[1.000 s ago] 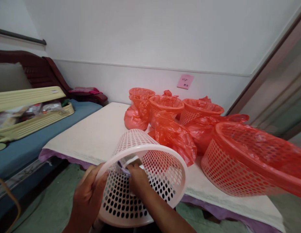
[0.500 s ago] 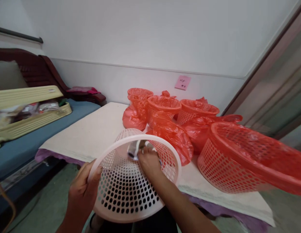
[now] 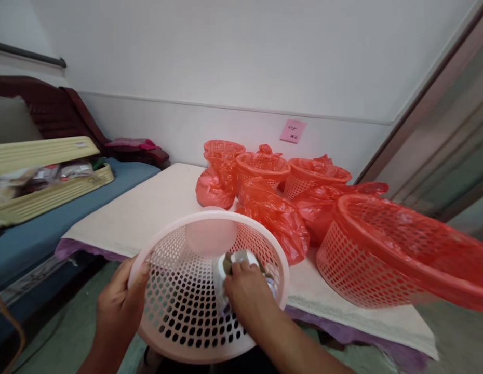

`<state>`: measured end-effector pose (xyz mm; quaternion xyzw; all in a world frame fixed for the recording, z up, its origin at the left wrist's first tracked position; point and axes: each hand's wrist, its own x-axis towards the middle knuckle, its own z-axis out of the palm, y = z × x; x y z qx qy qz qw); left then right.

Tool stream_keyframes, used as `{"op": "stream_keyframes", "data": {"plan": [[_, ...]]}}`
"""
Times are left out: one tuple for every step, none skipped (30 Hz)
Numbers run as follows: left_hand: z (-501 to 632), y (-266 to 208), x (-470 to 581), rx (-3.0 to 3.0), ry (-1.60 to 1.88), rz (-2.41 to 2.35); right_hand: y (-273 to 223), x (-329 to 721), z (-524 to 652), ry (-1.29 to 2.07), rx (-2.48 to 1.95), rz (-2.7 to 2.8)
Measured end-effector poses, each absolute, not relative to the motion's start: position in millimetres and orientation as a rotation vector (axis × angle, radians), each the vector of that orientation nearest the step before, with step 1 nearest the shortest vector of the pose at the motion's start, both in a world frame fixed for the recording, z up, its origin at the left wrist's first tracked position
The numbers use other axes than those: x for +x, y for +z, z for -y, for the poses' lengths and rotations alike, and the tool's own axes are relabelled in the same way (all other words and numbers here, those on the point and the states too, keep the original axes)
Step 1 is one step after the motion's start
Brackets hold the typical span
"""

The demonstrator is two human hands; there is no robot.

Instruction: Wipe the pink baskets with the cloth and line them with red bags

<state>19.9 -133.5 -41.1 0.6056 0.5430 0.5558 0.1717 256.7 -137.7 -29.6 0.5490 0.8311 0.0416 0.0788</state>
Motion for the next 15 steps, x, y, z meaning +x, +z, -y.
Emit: {"op": "stream_keyframes", "data": {"plan": [[132,-42,18,1.698,1.583,-1.547,-28,257,147,0.105,1.624,-2.470],[131,-44,17,1.679,1.588,-1.549,-26,257,156,0.082,1.608,-2.462],[130,-45,16,1.666,1.586,-1.548,-24,258,162,0.062,1.593,-2.465],[130,-45,16,1.654,1.576,-1.546,-20,259,167,0.054,1.583,-2.481],[130,-45,16,1.638,1.571,-1.545,-15,262,170,0.069,1.579,-2.512],[130,-45,17,1.620,1.568,-1.546,-8,265,171,0.121,1.582,-2.556],[129,-45,18,1.604,1.564,-1.547,1,268,170,0.224,1.594,-2.617],[129,-44,18,1.588,1.563,-1.550,10,272,169,0.371,1.604,-2.687],[129,-42,19,1.572,1.566,-1.553,19,276,167,0.555,1.607,-2.766],[129,-41,19,1.559,1.576,-1.556,27,279,165,0.743,1.606,-2.832],[130,-39,19,1.546,1.589,-1.561,33,281,164,0.901,1.606,-2.865],[130,-38,19,1.531,1.603,-1.568,35,282,162,1.001,1.611,-2.867],[131,-36,19,1.518,1.619,-1.575,34,282,161,1.011,1.637,-2.841],[133,-35,18,1.510,1.629,-1.577,29,280,161,0.929,1.690,-2.791],[134,-34,18,1.511,1.632,-1.573,21,278,160,0.783,1.761,-2.720]]}}
